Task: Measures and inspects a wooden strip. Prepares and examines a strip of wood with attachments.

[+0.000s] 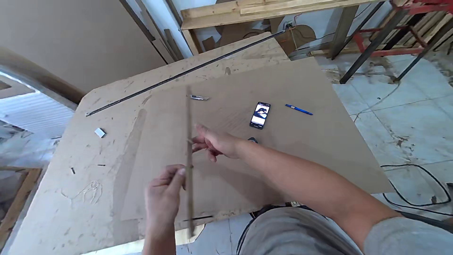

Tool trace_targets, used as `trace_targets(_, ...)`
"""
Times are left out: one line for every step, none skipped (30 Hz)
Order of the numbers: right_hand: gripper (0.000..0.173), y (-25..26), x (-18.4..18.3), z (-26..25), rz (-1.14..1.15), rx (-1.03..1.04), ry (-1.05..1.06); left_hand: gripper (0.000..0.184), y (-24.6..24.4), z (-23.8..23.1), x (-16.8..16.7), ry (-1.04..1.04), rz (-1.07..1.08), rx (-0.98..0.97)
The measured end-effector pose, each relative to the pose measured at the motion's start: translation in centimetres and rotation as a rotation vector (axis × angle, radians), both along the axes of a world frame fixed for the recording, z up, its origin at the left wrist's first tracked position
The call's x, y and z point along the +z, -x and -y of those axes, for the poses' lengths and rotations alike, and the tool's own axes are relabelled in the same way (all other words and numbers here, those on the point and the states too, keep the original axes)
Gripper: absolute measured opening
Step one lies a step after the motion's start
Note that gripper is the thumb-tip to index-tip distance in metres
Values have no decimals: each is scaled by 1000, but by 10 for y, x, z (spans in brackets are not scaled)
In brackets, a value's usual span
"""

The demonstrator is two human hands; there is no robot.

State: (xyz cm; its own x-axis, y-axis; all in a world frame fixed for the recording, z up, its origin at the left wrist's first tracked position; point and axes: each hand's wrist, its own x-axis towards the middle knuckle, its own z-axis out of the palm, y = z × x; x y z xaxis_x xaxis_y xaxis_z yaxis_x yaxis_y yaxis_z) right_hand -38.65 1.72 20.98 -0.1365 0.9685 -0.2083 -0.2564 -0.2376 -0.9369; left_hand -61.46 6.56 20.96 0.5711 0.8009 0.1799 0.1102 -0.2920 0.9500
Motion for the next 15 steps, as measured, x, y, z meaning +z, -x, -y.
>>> trace_targets(88,-3,1,-4,-66,-32,-28,13,-1,3,-7,-1,-63,-23)
trace_targets(88,-7,4,-4,-119,-35,-82,13,-2,4,-15,8,-128,-8)
trace_targets(89,-10,9,-1,-151,-18,-151,14,-2,2,-23,15,-188,32)
trace_targets(92,-11,16,4,-154,16,-212,15,-3,-3,-31,15,-238,88)
trace_targets(93,-9,25,12,-129,56,-239,16,-4,-11,-38,11,-274,152)
trace_targets(91,-5,31,19,-75,96,-235,20,-5,-21,-41,0,-317,212)
trace_targets(86,1,34,26,-1,145,-207,21,-7,-29,-39,-2,-346,265)
trace_targets(81,6,34,32,80,235,-173,19,-7,-39,-36,-2,-337,303)
trace_targets(77,8,33,36,164,324,-130,16,-9,-47,-31,-13,-292,330)
trace_targets(73,10,30,37,241,388,-86,15,-10,-53,-23,-20,-223,338)
trace_targets(72,10,25,38,291,406,-55,14,-10,-59,-14,-17,-133,334)
trace_targets(70,9,19,39,320,397,-39,14,-8,-63,-5,-1,-36,318)
trace_targets(68,6,15,40,338,382,-30,15,-7,-64,5,20,59,298)
trace_targets(66,2,10,42,347,360,-26,19,-4,-63,16,45,147,277)
trace_targets(64,-2,7,43,352,334,-17,22,-2,-59,27,75,215,259)
